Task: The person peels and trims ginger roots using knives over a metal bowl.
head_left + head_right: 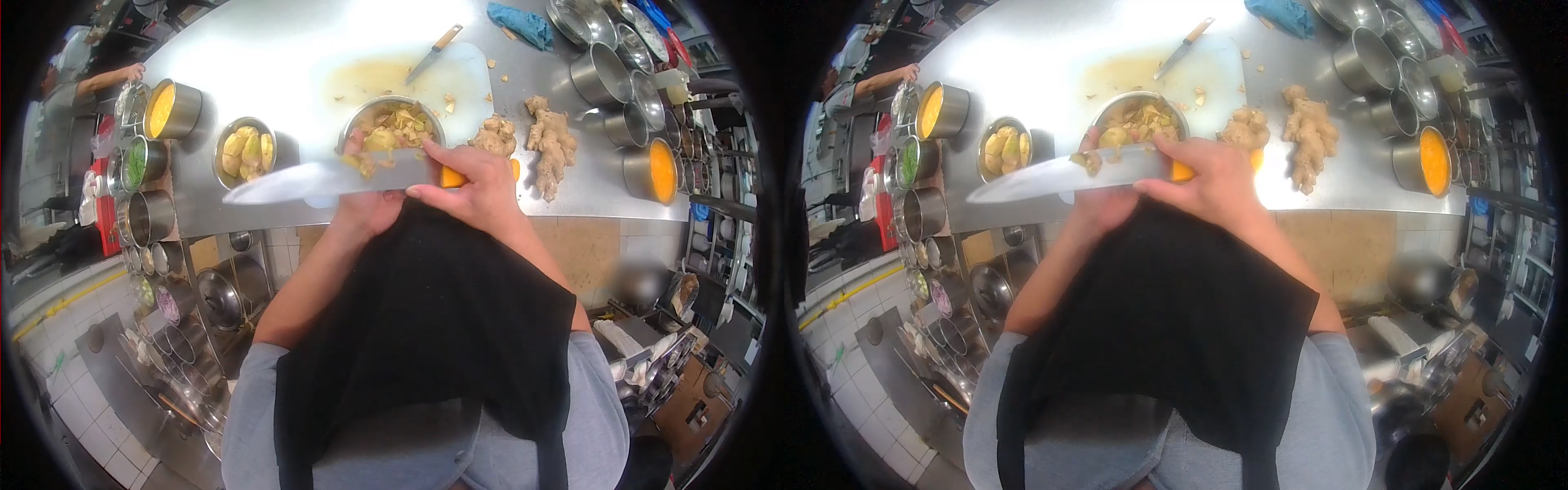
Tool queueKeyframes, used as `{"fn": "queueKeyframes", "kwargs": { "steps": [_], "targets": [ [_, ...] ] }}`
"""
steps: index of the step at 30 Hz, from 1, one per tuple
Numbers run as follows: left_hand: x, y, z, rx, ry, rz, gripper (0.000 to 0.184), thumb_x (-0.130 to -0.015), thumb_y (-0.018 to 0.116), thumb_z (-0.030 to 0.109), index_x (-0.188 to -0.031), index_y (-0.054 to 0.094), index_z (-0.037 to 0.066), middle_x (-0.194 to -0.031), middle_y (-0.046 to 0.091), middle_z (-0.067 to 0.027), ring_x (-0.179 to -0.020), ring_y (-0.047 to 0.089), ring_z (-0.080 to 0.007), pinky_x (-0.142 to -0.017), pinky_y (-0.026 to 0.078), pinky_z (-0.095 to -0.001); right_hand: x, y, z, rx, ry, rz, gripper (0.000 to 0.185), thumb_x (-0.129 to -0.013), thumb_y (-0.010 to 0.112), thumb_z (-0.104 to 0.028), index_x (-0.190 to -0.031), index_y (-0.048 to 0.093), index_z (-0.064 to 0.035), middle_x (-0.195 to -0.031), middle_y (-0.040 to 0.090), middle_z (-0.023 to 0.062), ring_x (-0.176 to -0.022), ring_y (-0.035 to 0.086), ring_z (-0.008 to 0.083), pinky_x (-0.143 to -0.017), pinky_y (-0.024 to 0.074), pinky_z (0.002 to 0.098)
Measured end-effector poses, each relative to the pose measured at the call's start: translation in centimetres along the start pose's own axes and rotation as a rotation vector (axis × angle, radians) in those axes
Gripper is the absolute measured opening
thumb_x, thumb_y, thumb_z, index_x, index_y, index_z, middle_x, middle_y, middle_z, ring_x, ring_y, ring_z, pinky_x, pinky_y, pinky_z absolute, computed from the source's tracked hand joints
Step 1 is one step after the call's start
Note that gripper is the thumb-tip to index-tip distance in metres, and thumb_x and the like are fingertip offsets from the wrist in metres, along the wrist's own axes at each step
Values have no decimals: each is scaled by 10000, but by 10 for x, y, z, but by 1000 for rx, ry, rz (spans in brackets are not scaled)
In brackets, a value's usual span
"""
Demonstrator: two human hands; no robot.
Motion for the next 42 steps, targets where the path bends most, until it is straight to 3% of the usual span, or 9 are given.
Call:
{"fn": "queueKeyframes", "kwargs": {
  "steps": [4, 13, 17, 19, 23, 28, 34, 38, 42],
  "targets": [
    [-3, 8, -8, 33, -67, -98, 592, -1075, 341, 550, -1373, 521, 72, -1262, 634, -122, -1223, 595, -279, -1109, 447, -461, -4, 5, -8, 48, -64, -19, 578, -706, 913, -403, -1138, 763, -50, -719, 652, 82, -651, 666, 263, -599, 506, 345],
    [-5, 1, -6, -48, 32, -64, 588, -1071, 323, 541, -1356, 528, 69, -1233, 633, -115, -1199, 599, -278, -1102, 449, -461, -2, 7, -2, 38, -50, -3, 581, -711, 912, -400, -1151, 760, -52, -747, 675, 90, -671, 677, 256, -614, 516, 337],
    [-8, -7, -6, 158, -131, -479, 480, -1070, 364, 516, -1234, 569, 115, -1059, 647, -57, -824, 590, -169, -762, 503, -329, -2, 1, 18, -24, 89, 44, 564, -713, 914, -374, -1154, 762, -57, -802, 711, 106, -709, 699, 257, -648, 536, 329],
    [2, 2, -1, -61, -15, -222, 431, -1069, 384, 504, -1176, 580, 136, -954, 637, -23, -633, 496, -102, -559, 423, -245, -2, 0, 18, -42, 91, 31, 557, -716, 914, -362, -1160, 763, -62, -824, 724, 109, -723, 708, 252, -663, 543, 324],
    [-1, 3, -5, -22, 56, 205, 413, -1076, 375, 491, -1153, 578, 140, -876, 601, -10, -535, 353, -61, -473, 279, -209, -1, 4, 8, -24, 42, -34, 557, -726, 914, -344, -1192, 763, -77, -858, 743, 110, -752, 723, 233, -696, 554, 319],
    [3, 2, 2, -111, -57, -330, 437, -1077, 399, 483, -1196, 587, 106, -1011, 644, -51, -594, 439, -107, -503, 363, -220, 6, 4, 44, -72, 274, 10, 573, -729, 914, -329, -1226, 756, -91, -903, 759, 115, -798, 734, 217, -746, 563, 318],
    [1, -2, 0, -280, 44, -13, 569, -1099, 297, 540, -1322, 544, 80, -1139, 659, -77, -835, 627, -150, -628, 488, -260, 1, 4, 8, 15, 32, -39, 562, -709, 919, -346, -1163, 762, -54, -821, 718, 98, -715, 697, 248, -666, 536, 333],
    [-5, -4, -10, -104, -35, -104, 580, -1101, 282, 522, -1389, 515, 76, -1305, 627, -128, -1278, 581, -291, -1161, 409, -460, -1, 5, -8, 80, -81, -58, 583, -694, 922, -375, -1142, 755, -42, -773, 689, 84, -682, 678, 255, -632, 520, 337],
    [0, 1, -4, -262, 81, -118, 517, -1102, 284, 480, -1324, 543, 92, -1196, 645, -99, -944, 630, -190, -786, 529, -345, 0, 3, -3, 18, -60, -30, 584, -701, 920, -377, -1154, 755, -47, -789, 702, 91, -696, 689, 255, -646, 529, 334]
  ]
}}
Point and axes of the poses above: each hand's wrist, its own x-axis away from the middle knuckle, its own y-axis out of the palm, z = x × y, the point moved 9 cm from there along -x, towards the middle knuckle
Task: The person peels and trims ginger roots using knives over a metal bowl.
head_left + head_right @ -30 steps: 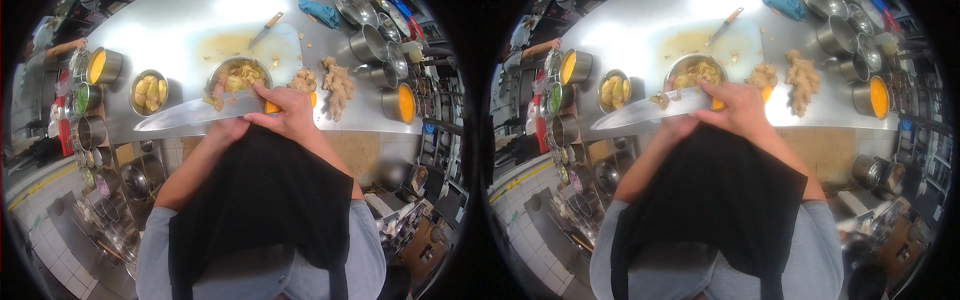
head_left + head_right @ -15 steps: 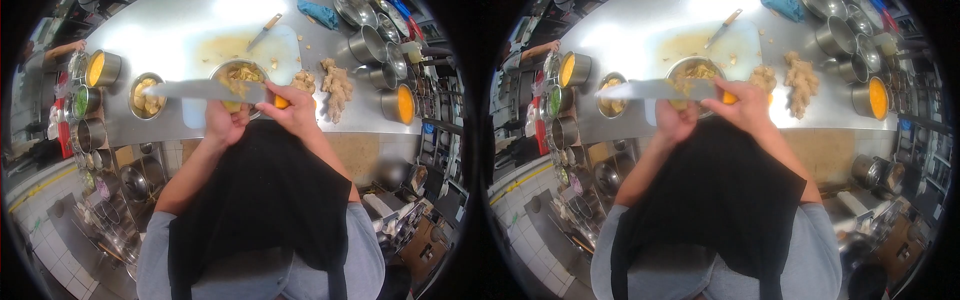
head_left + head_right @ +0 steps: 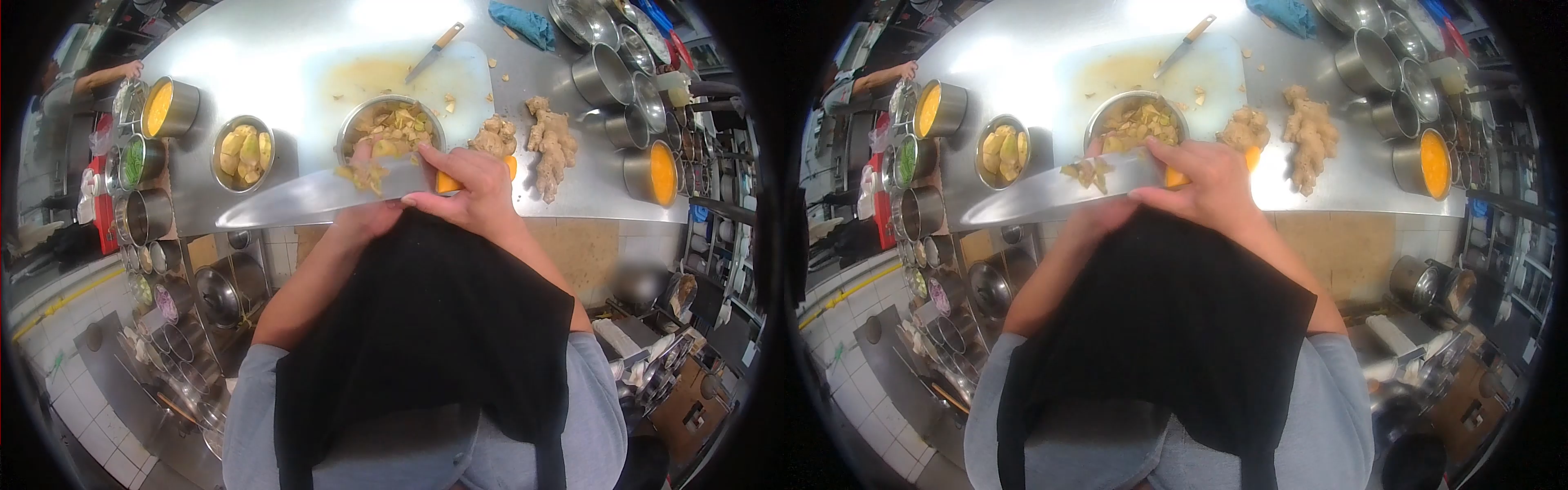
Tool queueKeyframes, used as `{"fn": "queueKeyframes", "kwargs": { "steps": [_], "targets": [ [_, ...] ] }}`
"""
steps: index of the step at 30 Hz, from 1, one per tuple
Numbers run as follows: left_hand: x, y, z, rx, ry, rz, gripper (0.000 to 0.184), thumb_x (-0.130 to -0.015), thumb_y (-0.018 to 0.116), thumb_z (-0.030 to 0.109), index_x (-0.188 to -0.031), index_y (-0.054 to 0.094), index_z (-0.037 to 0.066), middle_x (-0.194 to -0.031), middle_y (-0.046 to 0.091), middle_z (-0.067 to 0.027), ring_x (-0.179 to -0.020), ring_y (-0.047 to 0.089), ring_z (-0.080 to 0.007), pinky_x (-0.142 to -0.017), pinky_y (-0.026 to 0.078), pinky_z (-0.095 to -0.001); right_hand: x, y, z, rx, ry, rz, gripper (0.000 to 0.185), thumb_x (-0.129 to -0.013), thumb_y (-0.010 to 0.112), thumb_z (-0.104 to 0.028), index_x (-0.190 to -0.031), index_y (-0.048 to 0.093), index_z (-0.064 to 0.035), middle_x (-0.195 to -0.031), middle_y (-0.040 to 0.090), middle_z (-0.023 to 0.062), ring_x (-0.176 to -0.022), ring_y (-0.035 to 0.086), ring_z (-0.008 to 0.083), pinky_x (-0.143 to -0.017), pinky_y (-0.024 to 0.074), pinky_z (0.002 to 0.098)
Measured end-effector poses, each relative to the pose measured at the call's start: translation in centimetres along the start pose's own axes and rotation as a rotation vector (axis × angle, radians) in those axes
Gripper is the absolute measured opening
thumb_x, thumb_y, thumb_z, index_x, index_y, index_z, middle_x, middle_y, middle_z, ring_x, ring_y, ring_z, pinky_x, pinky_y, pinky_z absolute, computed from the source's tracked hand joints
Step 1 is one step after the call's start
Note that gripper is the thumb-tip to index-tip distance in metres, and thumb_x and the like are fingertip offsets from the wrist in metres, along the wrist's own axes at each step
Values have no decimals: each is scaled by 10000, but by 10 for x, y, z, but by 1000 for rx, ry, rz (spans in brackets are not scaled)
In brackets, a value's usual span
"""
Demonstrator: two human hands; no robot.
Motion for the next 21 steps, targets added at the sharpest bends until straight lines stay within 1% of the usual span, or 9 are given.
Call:
{"fn": "queueKeyframes", "kwargs": {
  "steps": [2, 5, 7, 8, 11, 14, 18, 20, 21],
  "targets": [
    [3, -12, -6, 136, -85, 35, 473, -1100, 290, 451, -1273, 559, 102, -1101, 655, -77, -757, 581, -130, -577, 474, -276, 3, 1, 12, -40, 56, 49, 575, -708, 918, -366, -1163, 757, -54, -813, 717, 101, -716, 700, 257, -664, 538, 334],
    [5, -8, -1, 40, -147, -142, 427, -1099, 326, 440, -1210, 571, 108, -971, 640, -36, -614, 428, -74, -459, 287, -223, 5, -3, 29, -48, 154, 121, 565, -716, 916, -349, -1179, 759, -66, -853, 738, 116, -748, 718, 259, -692, 551, 333],
    [3, -13, 5, -14, -83, 26, 416, -1107, 336, 428, -1204, 575, 102, -954, 645, -40, -657, 487, -82, -488, 345, -232, 7, -6, 37, -32, 240, 108, 561, -718, 915, -339, -1188, 760, -74, -875, 749, 125, -767, 727, 260, -706, 557, 332],
    [4, -17, 8, -39, -47, 114, 411, -1111, 340, 423, -1201, 576, 99, -946, 647, -42, -678, 517, -86, -502, 373, -236, 6, -5, 31, -26, 195, 94, 563, -717, 914, -344, -1184, 759, -70, -859, 743, 120, -756, 723, 261, -695, 554, 333],
    [-2, -24, 16, -174, 172, 180, 365, -1119, 373, 373, -1205, 576, 82, -1008, 652, -65, -823, 610, -114, -641, 488, -257, 2, -2, 12, 0, 81, 44, 570, -711, 912, -361, -1169, 756, -58, -812, 720, 104, -720, 706, 262, -662, 542, 334],
    [-11, -27, 24, -283, 324, 97, 308, -1118, 408, 308, -1215, 570, 65, -1087, 649, -83, -1019, 642, -160, -863, 539, -304, -2, -1, 1, 20, 9, 6, 576, -708, 908, -379, -1153, 751, -49, -768, 692, 88, -682, 684, 264, -629, 525, 337],
    [-22, -44, 12, -170, 229, 172, 267, -1106, 456, 275, -1226, 560, 61, -1147, 641, -81, -1111, 621, -185, -984, 523, -343, -4, -2, -2, 24, -30, 14, 573, -712, 904, -379, -1150, 747, -46, -745, 673, 81, -660, 668, 264, -610, 510, 339],
    [-18, -43, 17, -341, 299, 187, 253, -1104, 461, 266, -1228, 556, 67, -1158, 643, -84, -1119, 621, -198, -1010, 517, -355, -4, -1, 0, 14, -18, 8, 569, -715, 903, -368, -1159, 748, -46, -756, 681, 85, -670, 675, 260, -619, 514, 337],
    [-13, -41, 21, -295, 361, 205, 246, -1100, 465, 259, -1229, 554, 70, -1157, 643, -83, -1087, 629, -195, -954, 532, -346, -3, -1, 2, 6, 0, 3, 568, -717, 903, -360, -1165, 749, -47, -766, 690, 88, -682, 682, 257, -630, 520, 334]
  ]
}}
Point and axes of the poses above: each hand's wrist, its own x-axis away from the middle knuckle, its own y-axis out of the palm, z = x × y, the point moved 9 cm from there along -x, towards the middle knuckle
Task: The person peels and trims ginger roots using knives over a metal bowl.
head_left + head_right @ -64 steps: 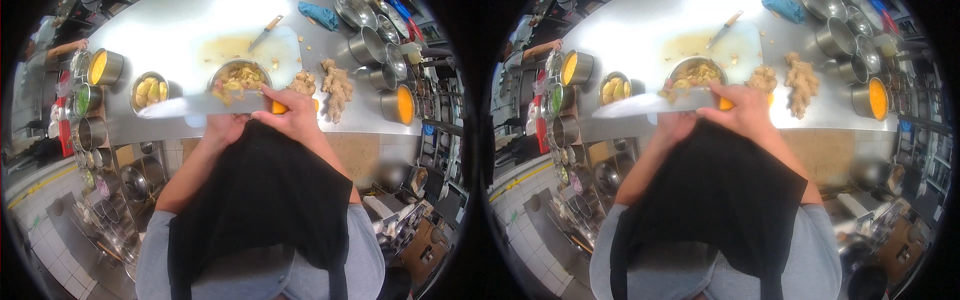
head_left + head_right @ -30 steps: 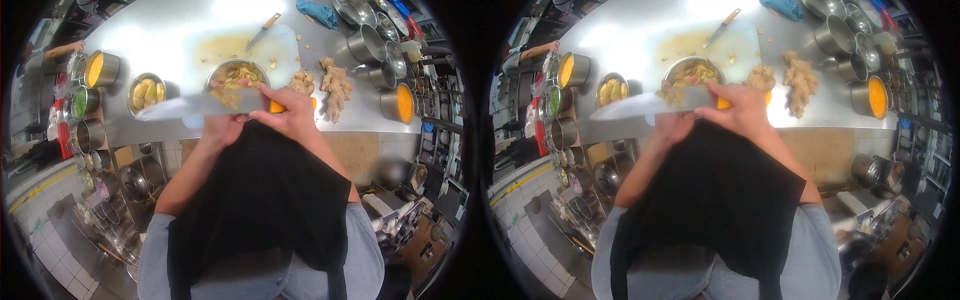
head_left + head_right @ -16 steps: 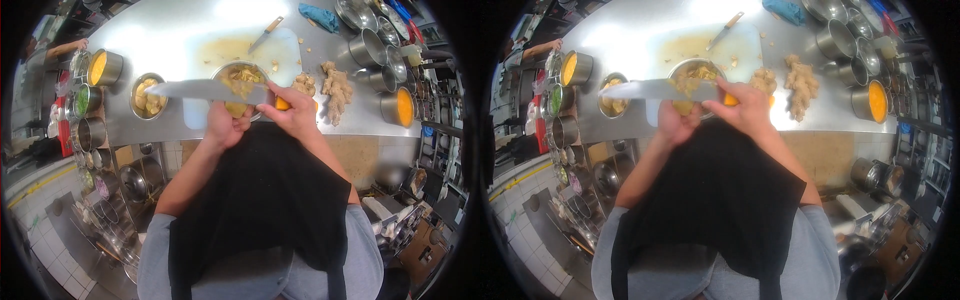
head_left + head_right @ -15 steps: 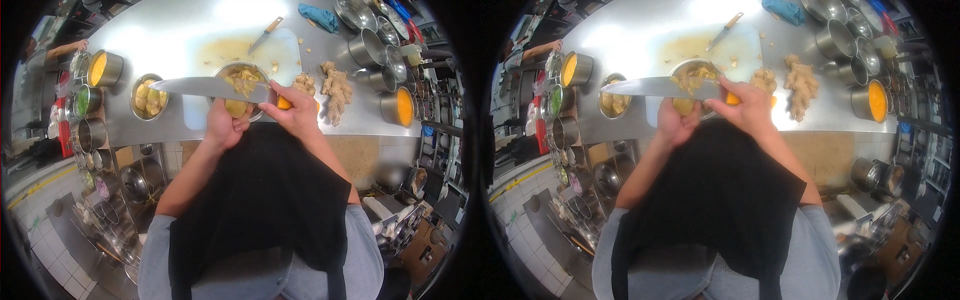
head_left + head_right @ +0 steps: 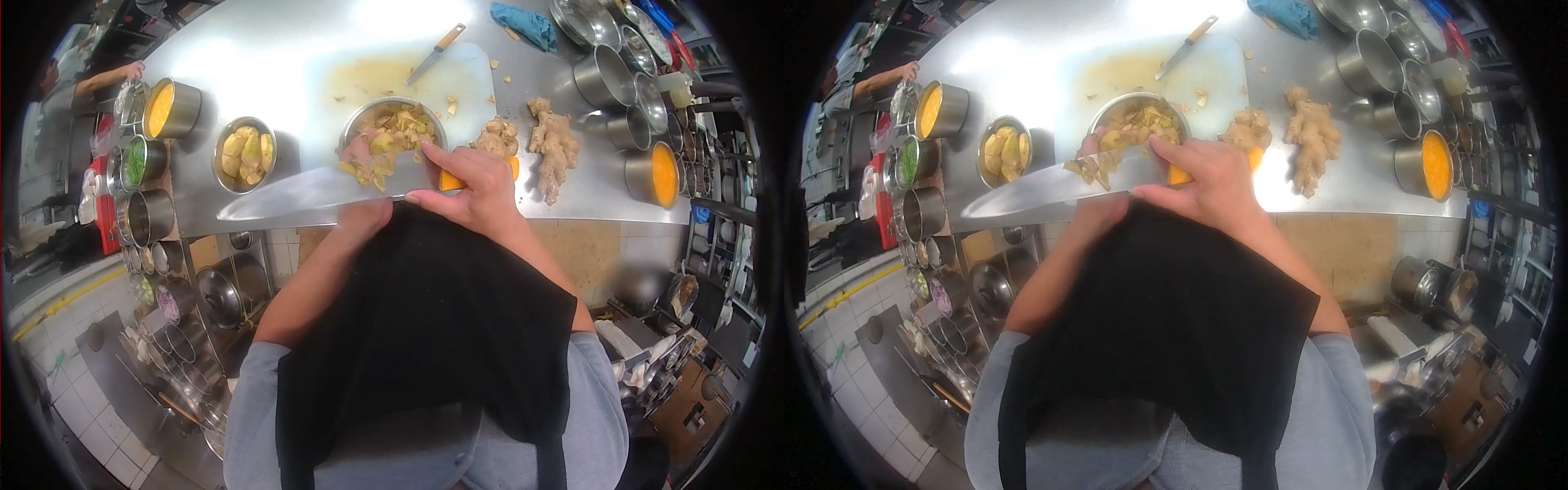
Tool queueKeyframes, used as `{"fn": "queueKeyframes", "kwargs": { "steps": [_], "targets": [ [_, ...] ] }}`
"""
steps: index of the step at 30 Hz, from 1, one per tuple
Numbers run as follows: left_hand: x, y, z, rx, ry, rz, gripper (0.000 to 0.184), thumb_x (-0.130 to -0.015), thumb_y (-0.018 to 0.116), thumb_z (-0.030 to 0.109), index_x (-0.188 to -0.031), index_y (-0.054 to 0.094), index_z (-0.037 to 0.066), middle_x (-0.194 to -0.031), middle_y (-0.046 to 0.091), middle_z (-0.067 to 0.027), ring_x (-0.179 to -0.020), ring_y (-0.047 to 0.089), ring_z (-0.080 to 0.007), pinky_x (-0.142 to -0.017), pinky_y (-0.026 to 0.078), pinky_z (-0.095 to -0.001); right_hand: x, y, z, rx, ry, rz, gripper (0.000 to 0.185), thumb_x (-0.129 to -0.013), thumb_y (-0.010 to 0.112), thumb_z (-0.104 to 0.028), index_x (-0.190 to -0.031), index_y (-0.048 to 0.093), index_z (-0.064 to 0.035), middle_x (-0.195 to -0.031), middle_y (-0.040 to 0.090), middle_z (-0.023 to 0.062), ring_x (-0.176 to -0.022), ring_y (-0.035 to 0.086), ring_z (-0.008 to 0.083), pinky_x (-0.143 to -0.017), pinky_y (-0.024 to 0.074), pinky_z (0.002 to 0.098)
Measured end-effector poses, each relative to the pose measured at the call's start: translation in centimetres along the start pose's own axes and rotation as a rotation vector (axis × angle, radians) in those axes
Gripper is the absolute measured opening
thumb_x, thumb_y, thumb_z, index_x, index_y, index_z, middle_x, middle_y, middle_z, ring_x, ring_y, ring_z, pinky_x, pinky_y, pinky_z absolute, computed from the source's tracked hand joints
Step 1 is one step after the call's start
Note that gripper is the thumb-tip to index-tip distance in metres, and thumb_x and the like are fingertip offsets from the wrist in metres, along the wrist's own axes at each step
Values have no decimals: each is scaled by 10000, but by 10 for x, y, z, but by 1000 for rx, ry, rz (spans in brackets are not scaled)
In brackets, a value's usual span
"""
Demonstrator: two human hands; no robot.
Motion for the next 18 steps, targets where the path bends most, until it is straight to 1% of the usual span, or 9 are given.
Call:
{"fn": "queueKeyframes", "kwargs": {
  "steps": [2, 4, 6, 7, 9, 11, 14, 16, 18],
  "targets": [
    [7, -1, 12, 93, 106, 67, 233, -1093, 473, 247, -1231, 552, 77, -1156, 645, -82, -1023, 645, -188, -842, 562, -328, 1, -1, 8, -42, 52, 14, 564, -721, 904, -347, -1174, 752, -48, -798, 712, 95, -713, 698, 250, -659, 533, 325],
    [10, -1, 19, 35, 91, 49, 239, -1097, 446, 245, -1206, 555, 62, -1152, 643, -90, -1071, 635, -199, -939, 533, -356, 4, 0, 18, -113, 119, 48, 559, -726, 906, -337, -1182, 757, -51, -840, 737, 103, -751, 716, 242, -695, 548, 315],
    [9, -6, 19, 9, 63, 76, 265, -1098, 427, 267, -1193, 560, 58, -1132, 645, -89, -1064, 635, -199, -938, 526, -355, 5, 6, 23, -112, 158, 13, 553, -738, 905, -334, -1189, 758, -49, -881, 751, 109, -788, 727, 233, -729, 555, 306],
    [10, -10, 16, 12, 38, 111, 284, -1097, 422, 289, -1193, 563, 62, -1114, 648, -84, -1032, 639, -194, -888, 534, -341, 7, 8, 25, -110, 181, -3, 550, -745, 905, -332, -1192, 758, -48, -901, 759, 113, -806, 733, 229, -745, 558, 302],
    [12, -10, 13, 70, -19, 117, 318, -1097, 397, 328, -1189, 566, 75, -1043, 645, -75, -874, 597, -165, -721, 478, -300, 10, 5, 39, -70, 259, 26, 550, -754, 904, -333, -1198, 754, -44, -918, 763, 117, -818, 736, 233, -753, 559, 303],
    [16, 5, 30, 181, -78, 66, 347, -1097, 359, 360, -1180, 564, 92, -937, 633, -65, -622, 503, -117, -488, 350, -248, 15, 3, 58, -75, 368, 36, 552, -761, 902, -333, -1204, 750, -40, -930, 766, 120, -828, 739, 235, -761, 560, 305],
    [21, 15, 20, 200, -354, 93, 411, -1097, 328, 417, -1143, 577, 93, -894, 617, -54, -574, 420, -110, -479, 308, -249, 20, 8, 75, -156, 492, 12, 553, -765, 899, -333, -1205, 748, -35, -937, 769, 117, -832, 741, 238, -769, 564, 309],
    [21, 29, 12, 232, -397, 7, 427, -1102, 331, 442, -1116, 595, 107, -900, 617, -29, -582, 411, -100, -488, 313, -235, 16, 9, 64, -192, 487, 18, 550, -763, 898, -337, -1197, 750, -33, -935, 769, 111, -824, 740, 240, -768, 567, 311],
    [19, 38, 1, 239, -472, -47, 434, -1104, 337, 463, -1107, 600, 117, -904, 614, -16, -588, 406, -97, -493, 312, -230, 9, 5, 39, -93, 287, 52, 549, -756, 897, -345, -1187, 753, -35, -889, 753, 103, -788, 728, 244, -732, 564, 317]
  ]
}}
Point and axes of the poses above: each hand's wrist, its own x-axis away from the middle knuckle, its own y-axis out of the palm, z = x × y, the point moved 9 cm from there along -x, towards the middle knuckle
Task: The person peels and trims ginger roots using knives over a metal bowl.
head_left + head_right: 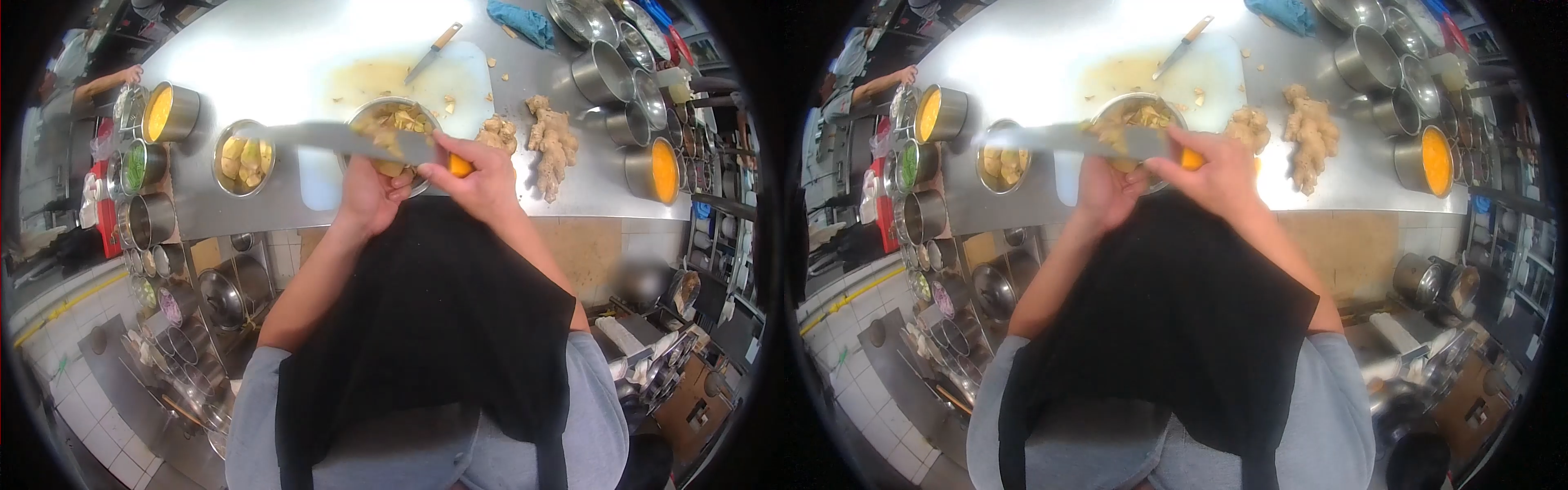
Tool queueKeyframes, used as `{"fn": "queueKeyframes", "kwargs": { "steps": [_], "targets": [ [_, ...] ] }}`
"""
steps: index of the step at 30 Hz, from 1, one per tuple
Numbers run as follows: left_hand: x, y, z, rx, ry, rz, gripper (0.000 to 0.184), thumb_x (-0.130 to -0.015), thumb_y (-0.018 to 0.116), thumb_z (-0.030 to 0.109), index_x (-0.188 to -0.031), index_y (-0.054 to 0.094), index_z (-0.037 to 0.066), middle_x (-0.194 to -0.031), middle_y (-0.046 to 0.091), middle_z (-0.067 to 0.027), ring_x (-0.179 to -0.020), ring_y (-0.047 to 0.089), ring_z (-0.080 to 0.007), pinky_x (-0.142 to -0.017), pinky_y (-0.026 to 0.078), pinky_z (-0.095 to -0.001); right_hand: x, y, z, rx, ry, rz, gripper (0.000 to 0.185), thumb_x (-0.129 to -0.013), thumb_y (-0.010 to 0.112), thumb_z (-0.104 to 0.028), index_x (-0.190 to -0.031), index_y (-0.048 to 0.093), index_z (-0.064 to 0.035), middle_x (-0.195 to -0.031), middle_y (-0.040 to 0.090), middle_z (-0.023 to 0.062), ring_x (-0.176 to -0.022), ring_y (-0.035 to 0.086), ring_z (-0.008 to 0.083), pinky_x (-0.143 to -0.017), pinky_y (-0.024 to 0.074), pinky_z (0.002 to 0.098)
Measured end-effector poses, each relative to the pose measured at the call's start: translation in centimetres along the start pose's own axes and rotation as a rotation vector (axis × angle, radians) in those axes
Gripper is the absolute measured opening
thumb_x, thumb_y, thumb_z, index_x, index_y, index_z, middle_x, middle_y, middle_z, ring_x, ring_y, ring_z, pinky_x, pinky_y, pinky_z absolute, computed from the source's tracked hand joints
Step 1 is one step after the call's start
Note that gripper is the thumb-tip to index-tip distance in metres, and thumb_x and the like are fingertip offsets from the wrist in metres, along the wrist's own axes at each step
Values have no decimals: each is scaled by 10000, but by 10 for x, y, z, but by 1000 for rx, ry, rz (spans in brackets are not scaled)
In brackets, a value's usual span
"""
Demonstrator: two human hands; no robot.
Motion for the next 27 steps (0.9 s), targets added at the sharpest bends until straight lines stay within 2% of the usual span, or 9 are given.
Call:
{"fn": "queueKeyframes", "kwargs": {
  "steps": [1, 4, 5, 11, 17, 20, 23, 26, 27],
  "targets": [
    [-3, 3, -4, 10, -54, -184, 451, -1093, 374, 502, -1171, 600, 120, -1004, 650, -18, -687, 534, -107, -519, 384, -229, 2, -1, -13, 43, -103, 18, 549, -753, 896, -349, -1182, 754, -37, -866, 744, 99, -770, 723, 246, -715, 562, 320],
    [-4, 0, -14, 74, -84, -3, 484, -1079, 408, 523, -1248, 592, 108, -1099, 677, -36, -883, 654, -141, -569, 472, -230, 4, 1, -36, 117, -237, -40, 561, -729, 900, -373, -1170, 756, -58, -789, 701, 88, -701, 691, 258, -647, 538, 336],
    [-10, -1, -15, 107, -60, -125, 527, -1076, 405, 526, -1307, 575, 84, -1202, 669, -77, -1093, 664, -220, -791, 570, -313, 4, 1, -38, 134, -264, -32, 564, -724, 901, -378, -1169, 755, -63, -770, 685, 84, -685, 679, 261, -633, 529, 341],
    [-9, 10, -16, 270, -115, -133, 562, -1099, 321, 502, -1375, 529, 59, -1299, 628, -134, -1225, 598, -299, -1128, 430, -488, 8, -2, -47, 177, -347, -29, 577, -711, 905, -396, -1156, 753, -63, -714, 636, 70, -633, 642, 260, -593, 498, 353],
    [0, 13, -11, 161, -53, -173, 601, -1098, 301, 537, -1391, 518, 60, -1298, 633, -133, -1214, 612, -282, -1112, 465, -457, 8, -4, -42, 137, -340, 13, 576, -707, 907, -397, -1146, 754, -57, -704, 622, 71, -627, 633, 255, -585, 489, 349],
    [6, 20, -5, 80, 9, -97, 600, -1089, 325, 559, -1364, 541, 72, -1242, 664, -105, -1126, 652, -234, -918, 563, -356, 9, -5, -42, 139, -335, 31, 583, -704, 909, -397, -1149, 753, -56, -710, 627, 73, -632, 636, 258, -587, 492, 349],
    [2, 15, -3, 20, 67, -153, 532, -1093, 345, 534, -1297, 578, 101, -1142, 684, -64, -923, 663, -157, -619, 503, -253, 8, -7, -40, 143, -320, 47, 592, -701, 916, -375, -1166, 750, -48, -739, 652, 81, -658, 651, 257, -610, 506, 345],
    [0, 5, -2, 93, 42, -363, 479, -1096, 363, 482, -1312, 554, 99, -1090, 674, -63, -806, 610, -137, -609, 469, -264, 6, -7, -29, 84, -257, 47, 590, -709, 922, -333, -1192, 747, -43, -810, 702, 100, -715, 688, 238, -664, 534, 322],
    [-1, 2, 1, 45, 100, -342, 455, -1096, 368, 480, -1276, 563, 110, -1034, 664, -46, -741, 556, -115, -564, 406, -252, 6, -7, -23, 46, -219, 45, 587, -713, 923, -318, -1200, 746, -43, -839, 718, 109, -738, 700, 229, -685, 542, 313]
  ]
}}
Point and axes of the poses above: each hand's wrist, its own x-axis away from the middle knuckle, its own y-axis out of the palm, z = x × y, the point moved 9 cm from there along -x, towards the middle knuckle
